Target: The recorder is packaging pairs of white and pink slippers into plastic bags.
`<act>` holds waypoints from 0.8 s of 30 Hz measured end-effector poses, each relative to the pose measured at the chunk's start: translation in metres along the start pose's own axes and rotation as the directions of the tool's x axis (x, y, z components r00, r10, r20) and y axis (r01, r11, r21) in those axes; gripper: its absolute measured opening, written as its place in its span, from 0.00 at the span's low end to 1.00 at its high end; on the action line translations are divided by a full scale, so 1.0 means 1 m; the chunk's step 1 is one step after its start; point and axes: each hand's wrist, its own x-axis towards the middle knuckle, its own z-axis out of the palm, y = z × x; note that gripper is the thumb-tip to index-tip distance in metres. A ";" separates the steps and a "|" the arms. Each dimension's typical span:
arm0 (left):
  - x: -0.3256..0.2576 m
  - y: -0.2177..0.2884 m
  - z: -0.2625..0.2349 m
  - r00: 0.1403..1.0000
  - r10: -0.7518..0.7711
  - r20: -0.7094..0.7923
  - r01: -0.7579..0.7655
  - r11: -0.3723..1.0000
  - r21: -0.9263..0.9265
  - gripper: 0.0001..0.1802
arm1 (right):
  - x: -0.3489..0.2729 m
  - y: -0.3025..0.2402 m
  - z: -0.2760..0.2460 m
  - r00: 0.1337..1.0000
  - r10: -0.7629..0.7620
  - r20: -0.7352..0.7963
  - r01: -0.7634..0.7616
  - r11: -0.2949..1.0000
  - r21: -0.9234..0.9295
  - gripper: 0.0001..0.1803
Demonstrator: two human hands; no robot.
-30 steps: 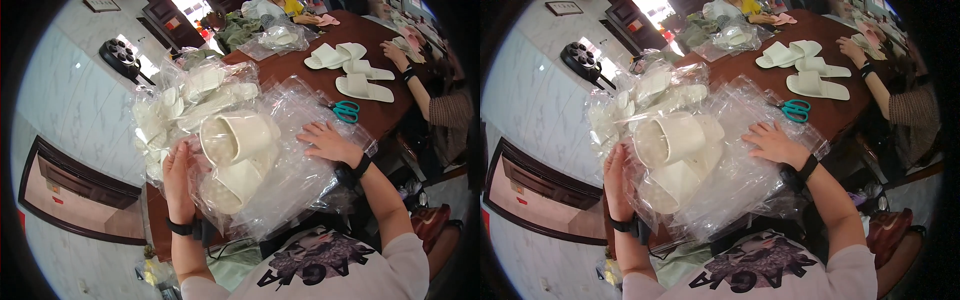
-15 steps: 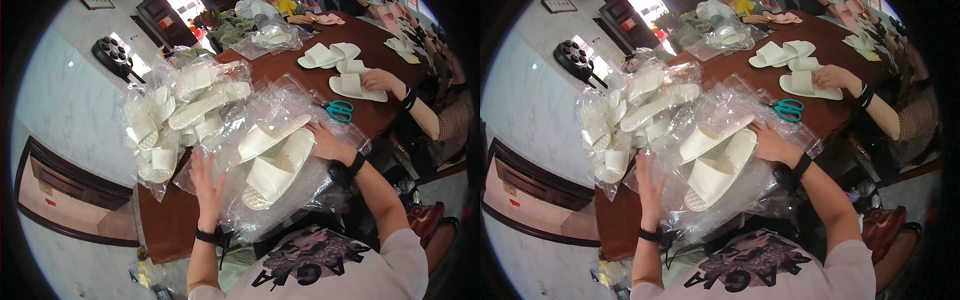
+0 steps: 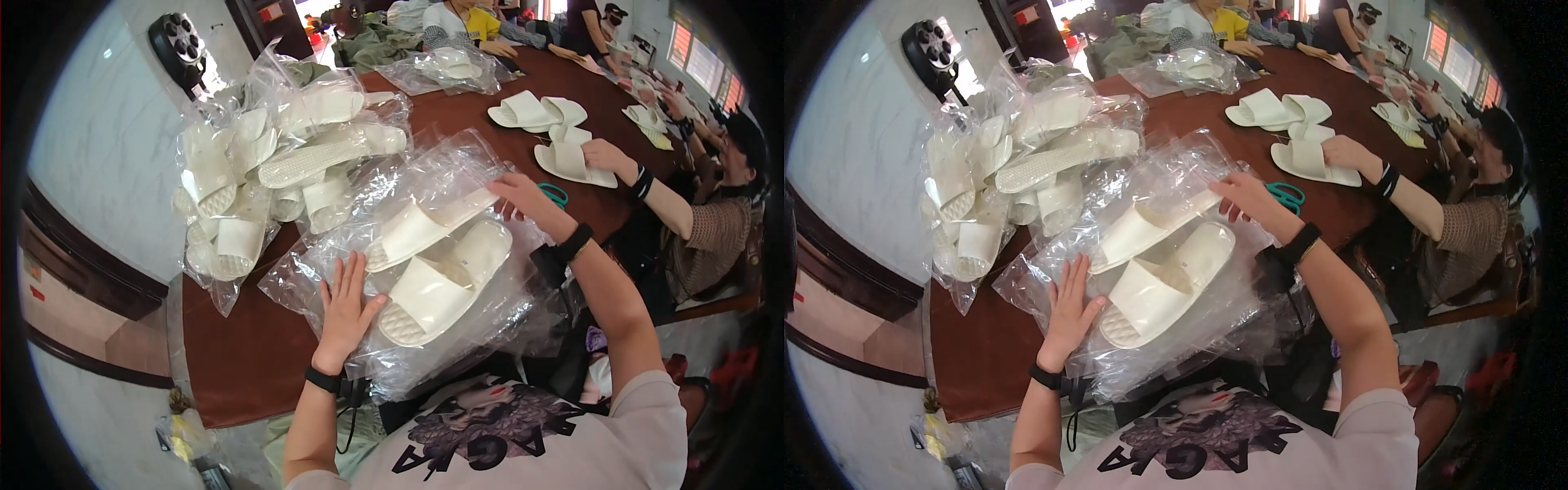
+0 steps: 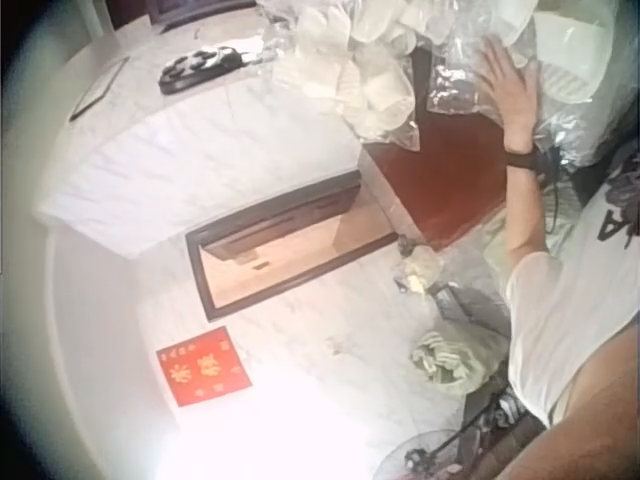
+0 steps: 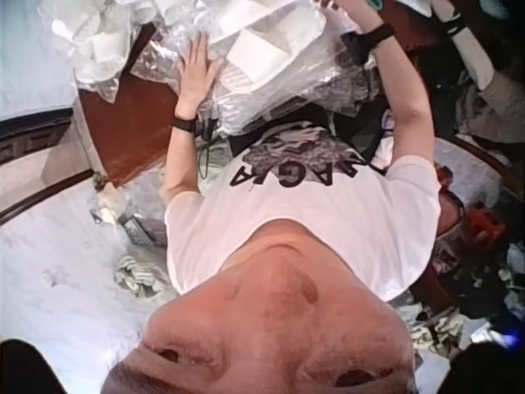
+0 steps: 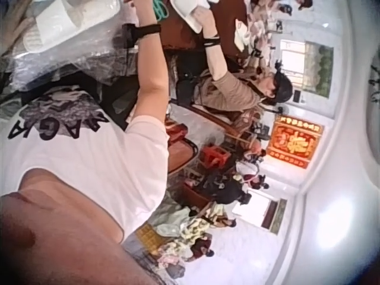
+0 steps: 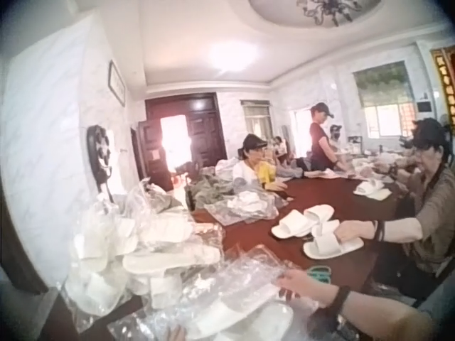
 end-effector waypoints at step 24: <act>0.002 0.001 0.008 0.998 -0.004 0.057 -0.004 0.990 0.141 0.41 | 0.032 0.015 -0.052 0.861 0.008 -0.509 0.215 0.900 0.378 0.15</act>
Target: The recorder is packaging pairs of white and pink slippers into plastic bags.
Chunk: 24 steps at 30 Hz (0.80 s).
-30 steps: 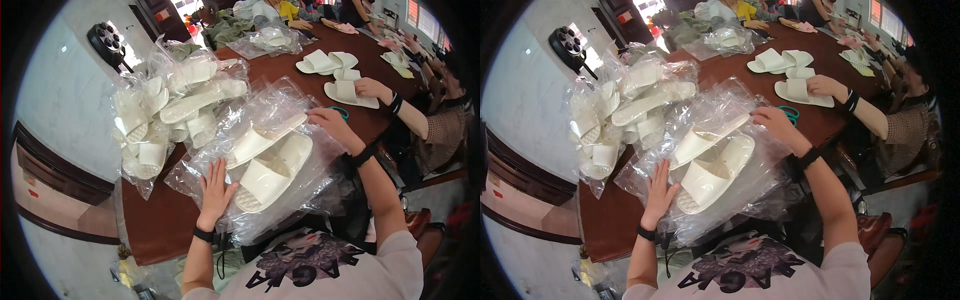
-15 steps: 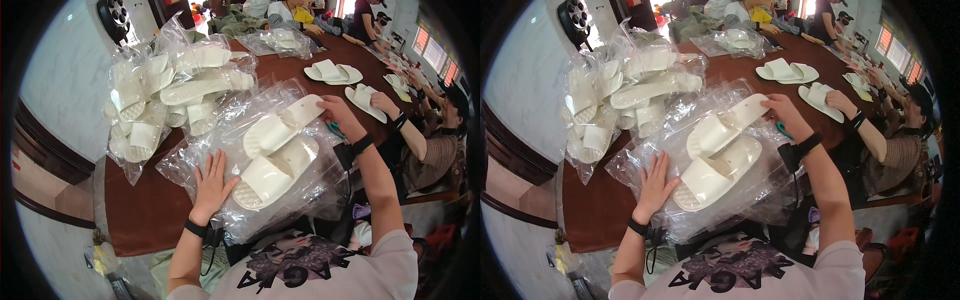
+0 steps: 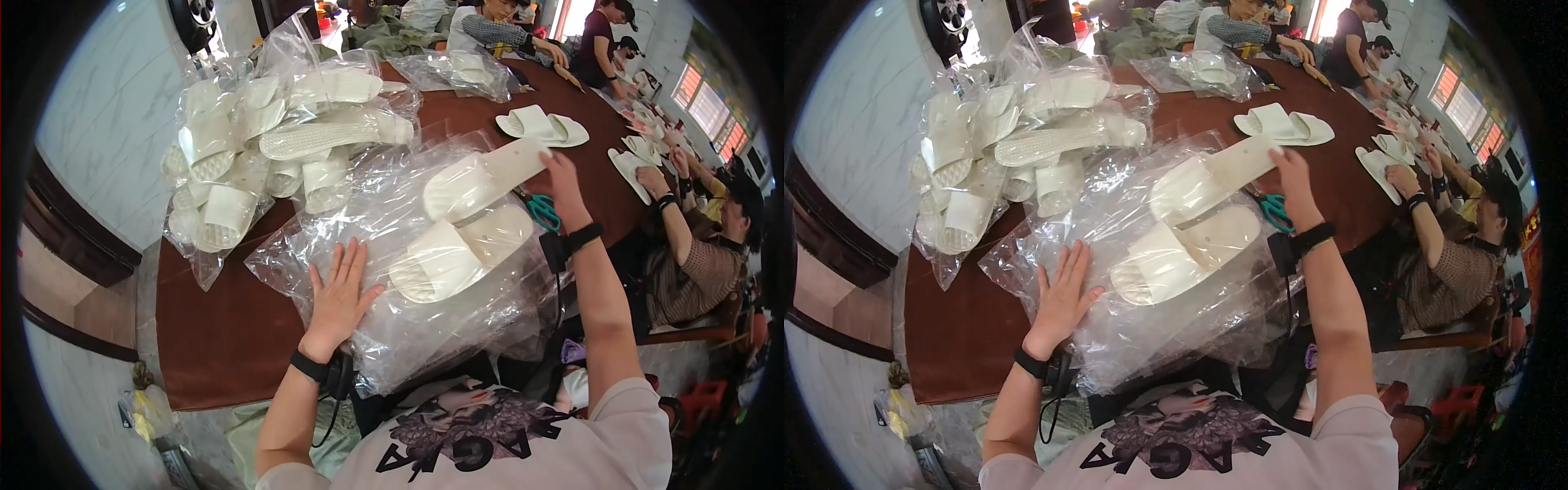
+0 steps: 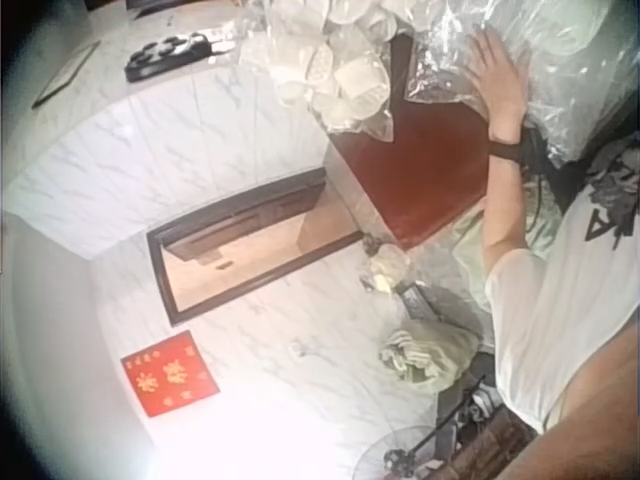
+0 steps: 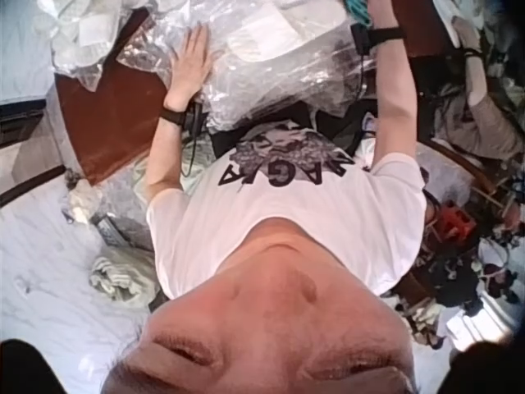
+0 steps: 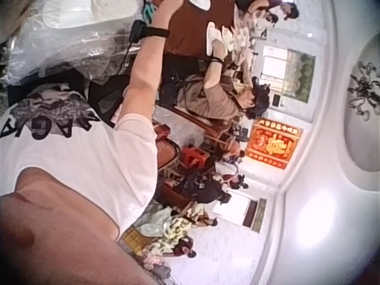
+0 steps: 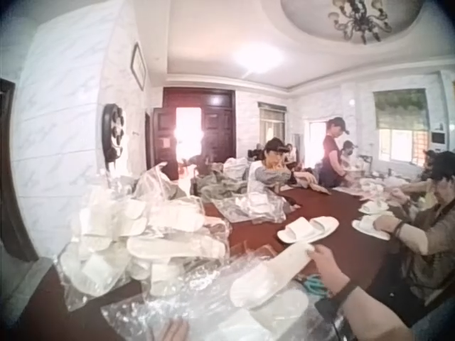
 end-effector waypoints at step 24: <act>-0.066 0.033 -0.072 0.776 0.433 -0.459 -0.439 0.893 0.099 0.15 | -0.077 -0.013 0.003 0.930 0.231 0.287 -0.093 0.901 -0.424 0.22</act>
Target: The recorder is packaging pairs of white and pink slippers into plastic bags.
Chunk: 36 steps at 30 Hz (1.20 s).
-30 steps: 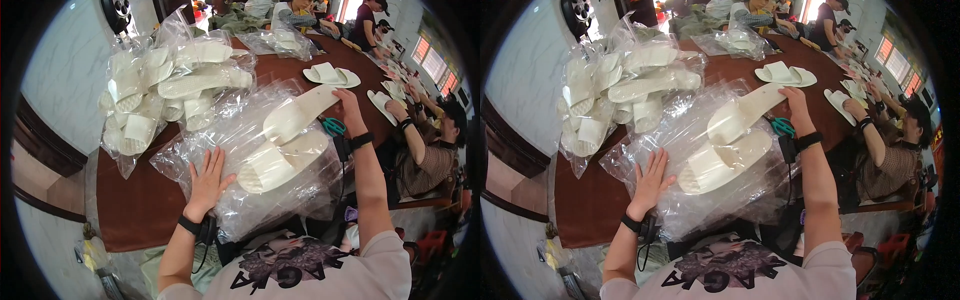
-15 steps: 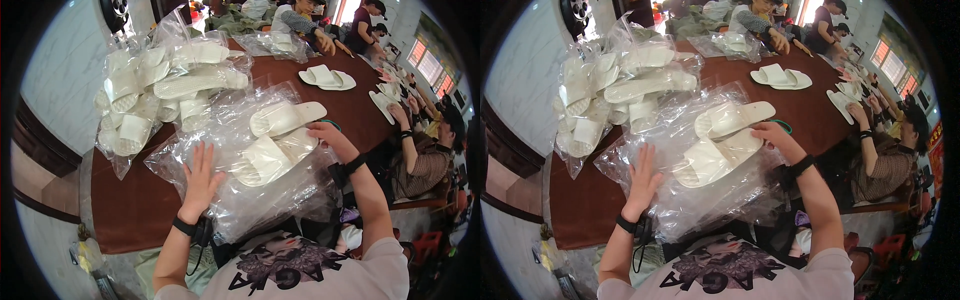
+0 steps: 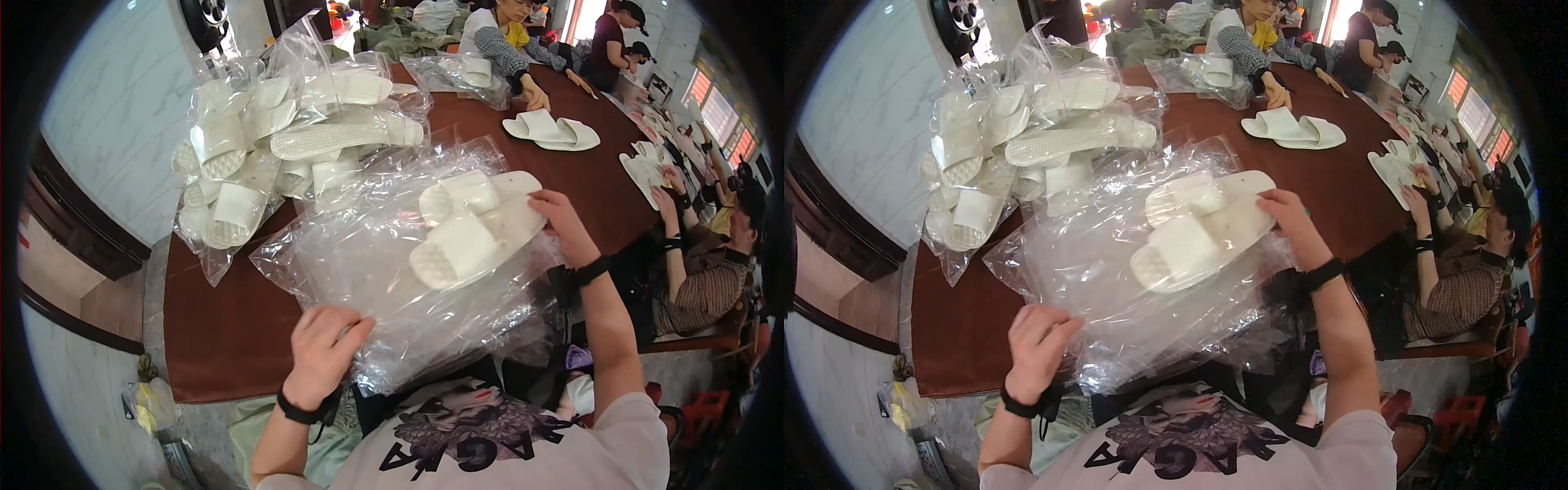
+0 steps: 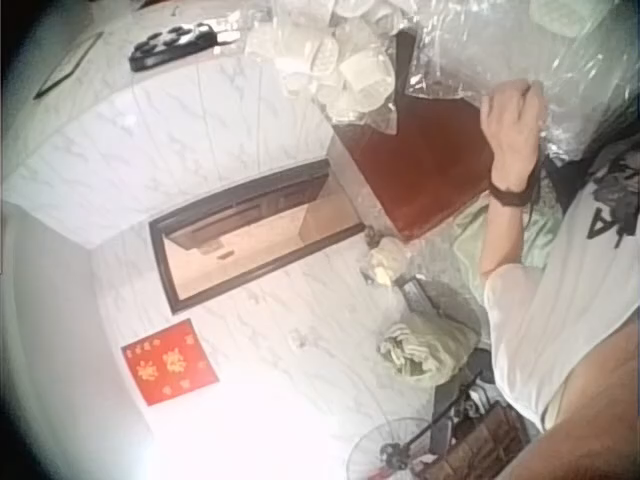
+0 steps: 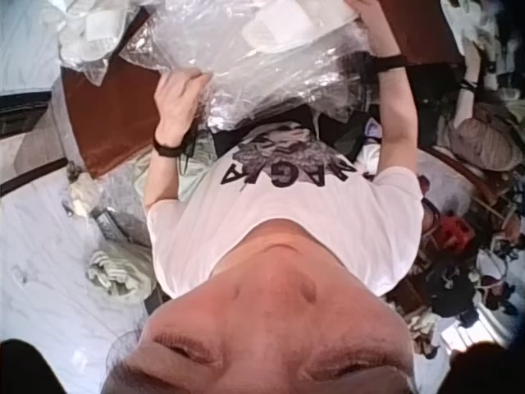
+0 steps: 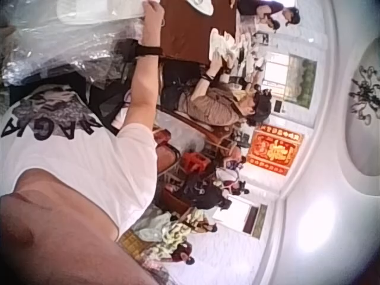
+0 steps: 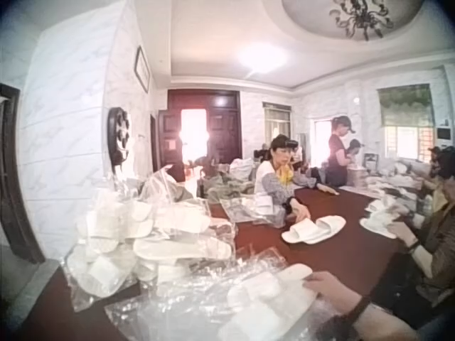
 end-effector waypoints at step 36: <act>-0.017 -0.045 0.066 0.774 -0.412 0.481 0.355 0.911 0.208 0.42 | 0.055 0.015 -0.056 0.952 -0.140 -0.271 0.199 0.958 0.204 0.13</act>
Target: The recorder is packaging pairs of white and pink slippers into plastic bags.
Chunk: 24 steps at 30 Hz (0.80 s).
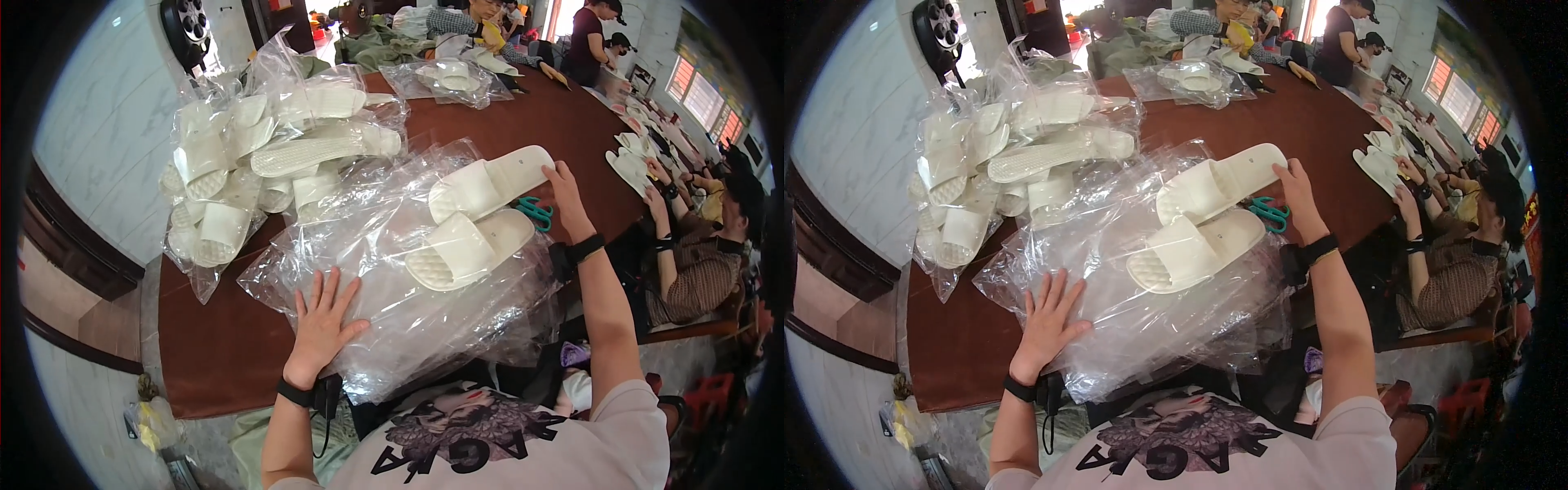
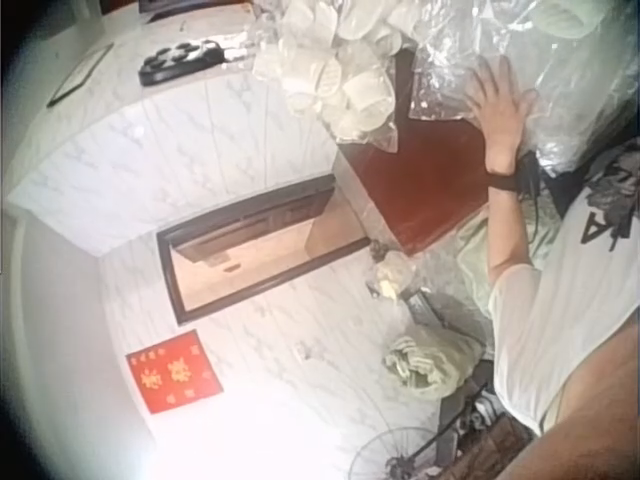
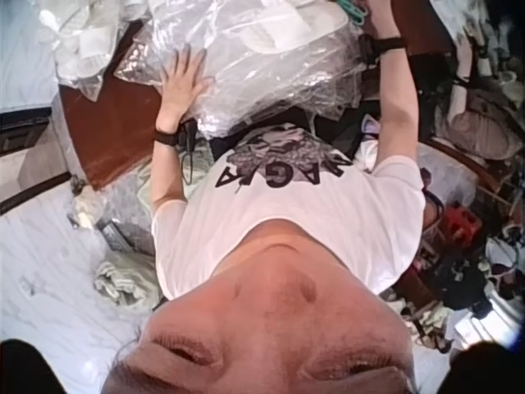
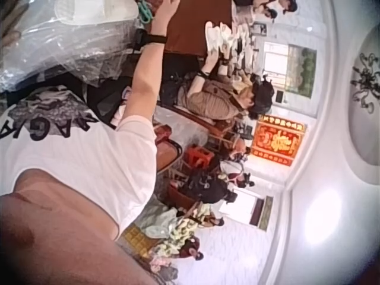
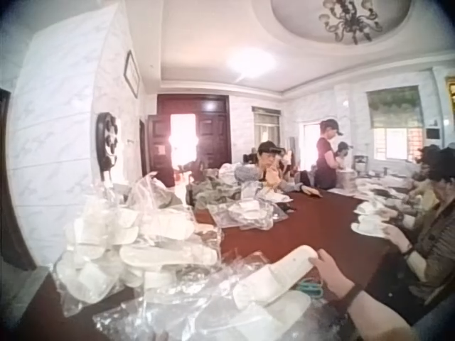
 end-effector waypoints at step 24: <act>-0.004 0.005 -0.003 0.999 -0.040 0.003 0.040 0.998 -0.050 0.41 | -0.017 0.018 0.009 0.948 -0.319 0.027 0.319 0.946 -0.046 0.26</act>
